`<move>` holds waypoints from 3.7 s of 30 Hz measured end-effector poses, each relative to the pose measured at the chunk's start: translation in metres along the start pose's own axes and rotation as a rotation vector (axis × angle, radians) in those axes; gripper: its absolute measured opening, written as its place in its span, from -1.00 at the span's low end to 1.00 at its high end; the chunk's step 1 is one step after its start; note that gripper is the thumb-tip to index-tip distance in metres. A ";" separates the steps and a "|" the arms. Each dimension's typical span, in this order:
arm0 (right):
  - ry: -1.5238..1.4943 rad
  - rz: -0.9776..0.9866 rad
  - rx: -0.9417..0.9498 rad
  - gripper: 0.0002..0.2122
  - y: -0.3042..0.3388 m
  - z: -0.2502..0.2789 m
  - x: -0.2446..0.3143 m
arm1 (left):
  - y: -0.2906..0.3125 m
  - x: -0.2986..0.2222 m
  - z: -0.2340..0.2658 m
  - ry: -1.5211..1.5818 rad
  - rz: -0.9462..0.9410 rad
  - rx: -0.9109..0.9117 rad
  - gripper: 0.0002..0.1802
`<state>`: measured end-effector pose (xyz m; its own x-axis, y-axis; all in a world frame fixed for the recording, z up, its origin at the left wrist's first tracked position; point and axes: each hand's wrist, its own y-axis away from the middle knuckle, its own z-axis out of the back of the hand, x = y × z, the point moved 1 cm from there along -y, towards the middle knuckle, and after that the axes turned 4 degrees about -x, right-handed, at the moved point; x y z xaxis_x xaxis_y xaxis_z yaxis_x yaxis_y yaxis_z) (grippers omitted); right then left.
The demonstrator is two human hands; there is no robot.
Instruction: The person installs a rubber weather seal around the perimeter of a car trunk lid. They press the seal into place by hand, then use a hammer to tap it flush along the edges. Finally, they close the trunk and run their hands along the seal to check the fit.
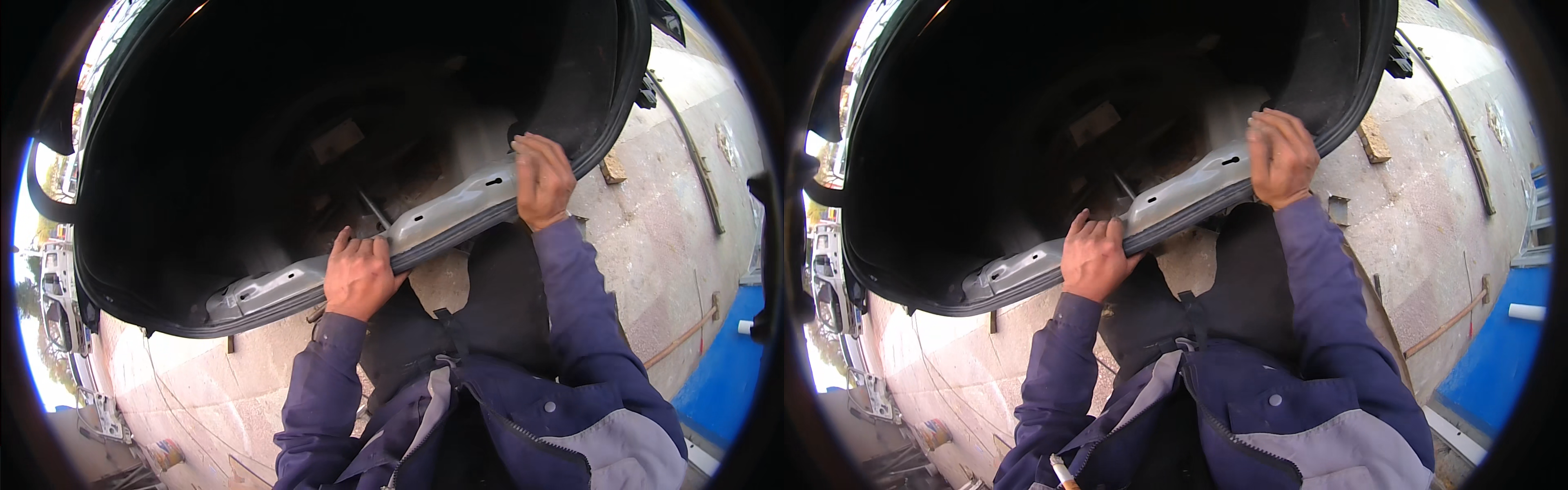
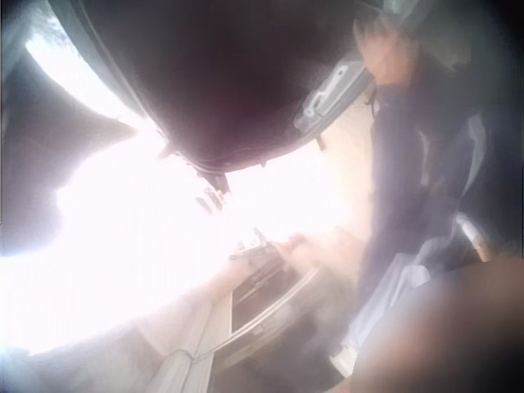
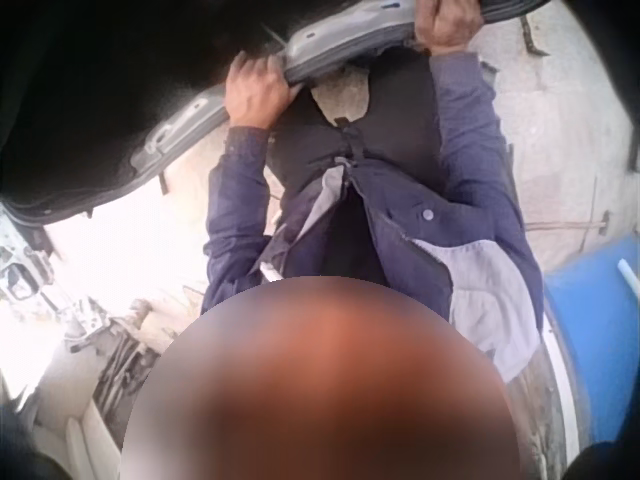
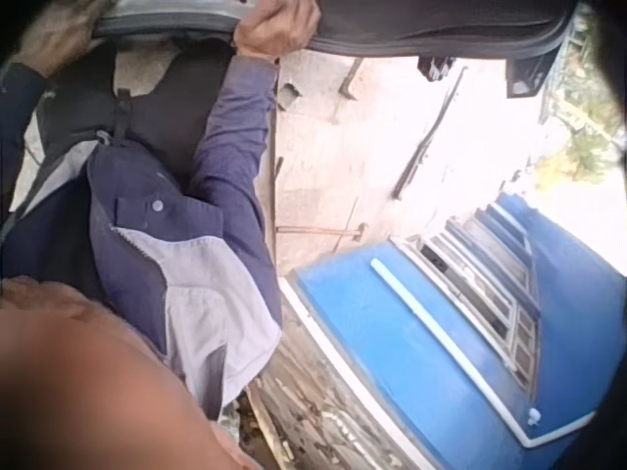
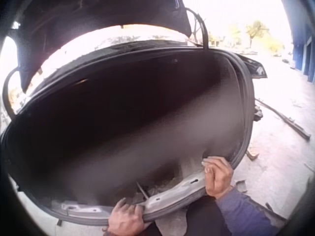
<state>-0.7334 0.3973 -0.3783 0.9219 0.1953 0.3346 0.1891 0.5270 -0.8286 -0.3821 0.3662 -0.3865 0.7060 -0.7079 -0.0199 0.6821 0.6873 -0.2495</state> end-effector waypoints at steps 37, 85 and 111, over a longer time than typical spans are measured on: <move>-0.213 1.336 1.128 -0.76 0.200 -0.558 0.002 | 0.049 0.068 0.012 0.402 0.280 -0.243 -0.63; -0.168 1.088 1.075 -0.56 -0.085 -0.187 0.355 | 0.081 0.092 -0.006 0.325 0.587 -0.390 -0.65; -0.394 1.066 0.904 -0.50 -0.118 -0.163 0.329 | 0.081 0.091 -0.013 0.263 0.411 -0.641 -0.64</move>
<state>-0.3973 0.2647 -0.2432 0.3063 0.9516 -0.0244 -0.9242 0.2911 -0.2471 -0.2653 0.3556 -0.4209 0.7546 -0.4886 -0.4379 0.0793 0.7304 -0.6784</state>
